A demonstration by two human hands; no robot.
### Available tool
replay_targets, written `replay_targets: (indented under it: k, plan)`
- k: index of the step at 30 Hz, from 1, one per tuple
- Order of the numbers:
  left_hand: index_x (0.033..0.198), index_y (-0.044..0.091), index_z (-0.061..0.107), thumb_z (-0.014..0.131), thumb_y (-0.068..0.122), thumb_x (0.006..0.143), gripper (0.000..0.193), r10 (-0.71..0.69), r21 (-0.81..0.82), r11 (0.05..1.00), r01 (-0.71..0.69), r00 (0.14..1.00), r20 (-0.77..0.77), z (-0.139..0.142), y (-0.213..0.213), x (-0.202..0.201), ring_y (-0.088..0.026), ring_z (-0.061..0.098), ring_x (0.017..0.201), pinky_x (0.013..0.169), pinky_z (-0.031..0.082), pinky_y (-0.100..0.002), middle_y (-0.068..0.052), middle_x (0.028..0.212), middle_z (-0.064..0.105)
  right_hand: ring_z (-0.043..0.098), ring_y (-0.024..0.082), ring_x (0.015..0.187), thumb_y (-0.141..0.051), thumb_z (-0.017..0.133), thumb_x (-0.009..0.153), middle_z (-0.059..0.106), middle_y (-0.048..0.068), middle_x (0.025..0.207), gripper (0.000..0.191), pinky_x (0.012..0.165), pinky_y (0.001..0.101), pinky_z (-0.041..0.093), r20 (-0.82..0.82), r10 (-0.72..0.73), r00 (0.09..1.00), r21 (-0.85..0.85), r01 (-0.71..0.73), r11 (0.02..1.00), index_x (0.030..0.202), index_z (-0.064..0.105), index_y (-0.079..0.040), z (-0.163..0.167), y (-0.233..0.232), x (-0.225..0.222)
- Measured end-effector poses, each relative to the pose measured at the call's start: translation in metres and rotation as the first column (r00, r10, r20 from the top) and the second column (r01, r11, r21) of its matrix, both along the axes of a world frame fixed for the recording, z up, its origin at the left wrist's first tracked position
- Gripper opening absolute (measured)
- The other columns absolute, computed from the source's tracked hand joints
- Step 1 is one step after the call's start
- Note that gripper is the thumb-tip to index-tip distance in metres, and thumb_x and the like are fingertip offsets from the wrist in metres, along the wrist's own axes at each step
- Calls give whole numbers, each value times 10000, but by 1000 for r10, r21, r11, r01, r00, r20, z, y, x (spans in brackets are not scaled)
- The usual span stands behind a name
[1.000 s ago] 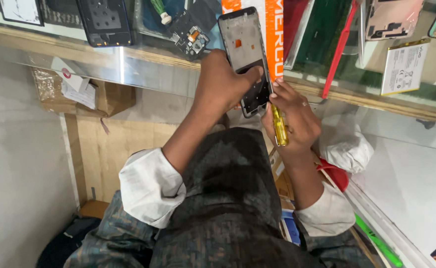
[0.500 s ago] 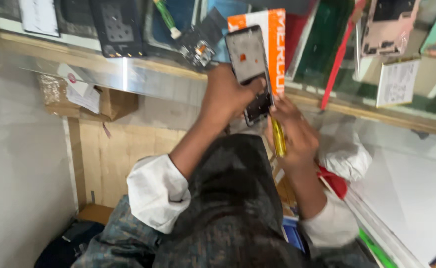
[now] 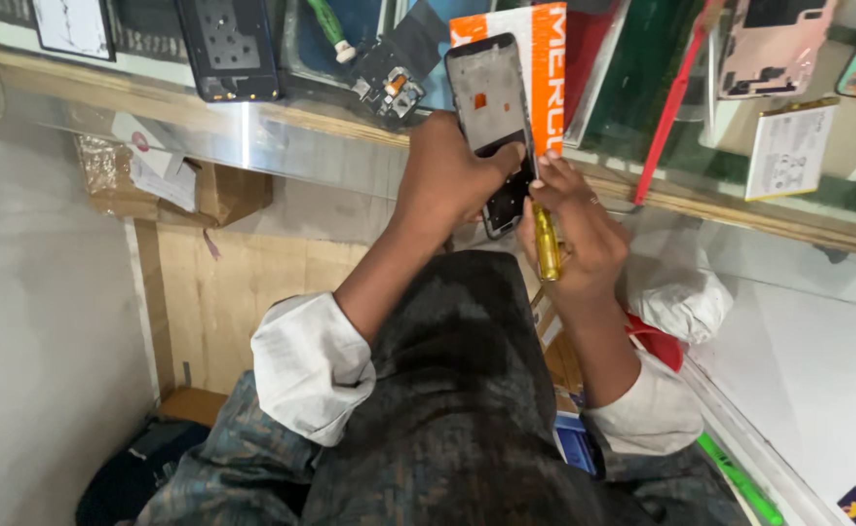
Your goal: The person uses a screwdriver and a plastic pry tool to remove screws and pry open the back cover of a smartphone. The person then uses a red plastic pry tool to separate the back cover from the phone body.
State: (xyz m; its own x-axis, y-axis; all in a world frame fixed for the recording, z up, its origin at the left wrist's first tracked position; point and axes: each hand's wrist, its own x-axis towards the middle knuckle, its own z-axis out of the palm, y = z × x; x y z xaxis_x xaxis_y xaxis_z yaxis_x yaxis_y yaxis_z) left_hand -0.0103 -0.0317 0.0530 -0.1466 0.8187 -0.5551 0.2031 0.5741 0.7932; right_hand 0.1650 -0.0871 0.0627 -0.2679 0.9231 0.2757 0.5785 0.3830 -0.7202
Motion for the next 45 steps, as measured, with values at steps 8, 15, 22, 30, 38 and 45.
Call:
replay_targets:
  k: [8, 15, 22, 30, 38, 45]
  plan:
    - [937, -51, 737, 822, 209, 736, 340, 2, 124, 992, 3, 999, -44, -8, -2, 0, -246, 798, 728, 665, 611, -352, -175, 810, 775, 700, 381, 1243, 90, 776, 904, 715, 232, 1215, 224, 1064, 401, 571, 29, 32, 999, 41, -34, 999, 1110, 686, 93, -2, 8, -2]
    - [922, -44, 729, 810, 210, 729, 329, 0, 14, 1000, 1, 998, -56, -1, 4, 0, -262, 769, 637, 601, 591, -361, -172, 762, 757, 699, 362, 1231, 71, 770, 873, 715, 222, 1205, 182, 1062, 419, 567, 7, 28, 1000, 43, -28, 999, 1034, 689, 50, -2, 7, -1]
    - [946, -50, 728, 816, 175, 729, 325, 20, 276, 961, -15, 1000, -18, -2, 2, 0, -222, 769, 669, 624, 595, -337, -153, 801, 774, 683, 365, 1250, 43, 793, 861, 712, 223, 1231, 214, 1065, 428, 547, 11, 8, 1000, -27, -7, 1000, 1054, 701, 41, 1, 6, 1]
    - [921, -47, 740, 803, 183, 758, 289, -4, 69, 998, 4, 1000, 6, 4, 2, -1, -213, 774, 640, 596, 594, -348, -156, 768, 774, 684, 362, 1250, 45, 798, 869, 708, 215, 1214, 258, 1069, 418, 562, -8, 38, 999, -30, -38, 999, 1102, 688, 52, 3, 12, -1]
    - [960, -37, 744, 800, 183, 760, 303, -21, 170, 985, 25, 999, -26, 0, -1, -1, -221, 799, 755, 675, 612, -342, -166, 845, 787, 679, 382, 1258, 39, 800, 862, 709, 222, 1227, 267, 1042, 412, 557, 32, 38, 999, -48, -36, 998, 1102, 686, 47, 7, 8, 0]
    - [949, -40, 736, 812, 189, 735, 323, -2, 186, 982, 16, 997, -71, -1, 3, -3, -237, 790, 723, 657, 604, -346, -165, 823, 781, 693, 365, 1238, 37, 793, 864, 705, 221, 1210, 214, 1042, 414, 569, 31, 26, 999, -39, -25, 999, 1047, 684, 23, 8, 9, -3]
